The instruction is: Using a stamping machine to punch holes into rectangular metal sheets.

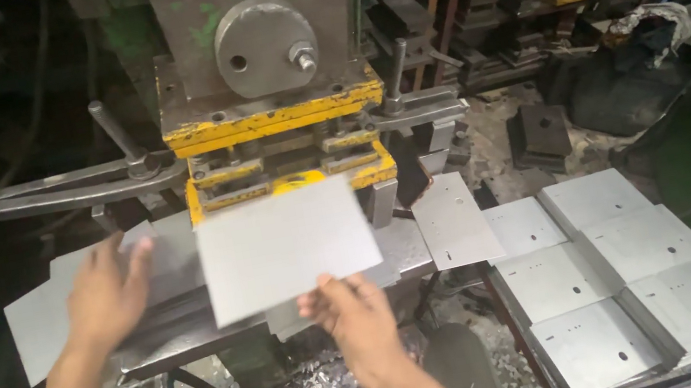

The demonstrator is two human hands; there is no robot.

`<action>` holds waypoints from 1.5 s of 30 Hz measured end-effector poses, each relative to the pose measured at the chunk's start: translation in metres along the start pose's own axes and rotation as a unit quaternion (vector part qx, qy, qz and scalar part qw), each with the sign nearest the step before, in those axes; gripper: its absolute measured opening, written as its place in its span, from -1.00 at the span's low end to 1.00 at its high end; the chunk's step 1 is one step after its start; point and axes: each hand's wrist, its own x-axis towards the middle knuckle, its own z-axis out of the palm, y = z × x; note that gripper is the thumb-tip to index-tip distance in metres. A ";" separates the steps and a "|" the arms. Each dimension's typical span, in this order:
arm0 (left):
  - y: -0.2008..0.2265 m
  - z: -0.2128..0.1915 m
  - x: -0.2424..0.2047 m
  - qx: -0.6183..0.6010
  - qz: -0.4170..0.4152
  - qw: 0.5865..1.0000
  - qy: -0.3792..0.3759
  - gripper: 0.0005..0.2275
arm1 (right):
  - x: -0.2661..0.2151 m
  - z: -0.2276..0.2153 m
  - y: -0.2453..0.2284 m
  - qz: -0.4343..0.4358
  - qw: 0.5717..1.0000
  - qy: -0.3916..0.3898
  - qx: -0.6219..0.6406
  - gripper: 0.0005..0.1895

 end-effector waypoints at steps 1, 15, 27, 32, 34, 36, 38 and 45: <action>-0.011 0.011 -0.006 0.000 -0.002 1.000 0.001 -0.38 | 0.009 0.000 -0.004 0.002 1.000 -0.002 -0.001 -0.84; -0.017 0.020 -0.023 0.168 0.041 0.984 -0.053 -0.23 | 0.144 0.022 -0.033 0.021 0.999 0.009 0.029 -0.85; -0.019 0.024 -0.025 0.174 0.048 0.983 -0.025 -0.23 | 0.235 0.015 -0.019 0.070 0.986 0.033 -0.148 -0.82; -0.017 0.024 -0.027 0.171 0.048 0.984 -0.017 -0.24 | 0.189 0.043 -0.033 0.053 0.980 0.053 -0.183 -0.85; -0.016 0.023 -0.027 0.178 0.048 0.983 -0.014 -0.23 | 0.189 0.047 -0.030 0.063 0.981 0.059 -0.177 -0.85; -0.015 0.023 -0.027 0.182 0.049 0.982 -0.018 -0.24 | 0.193 0.052 -0.029 0.067 0.983 0.082 -0.149 -0.89; -0.018 0.026 -0.026 0.182 0.058 0.982 -0.009 -0.25 | 0.197 0.046 -0.028 0.058 0.982 0.084 -0.162 -0.89; -0.010 0.017 -0.029 0.166 0.059 0.984 -0.013 -0.27 | 0.193 0.043 -0.034 0.047 0.978 0.091 -0.182 -0.88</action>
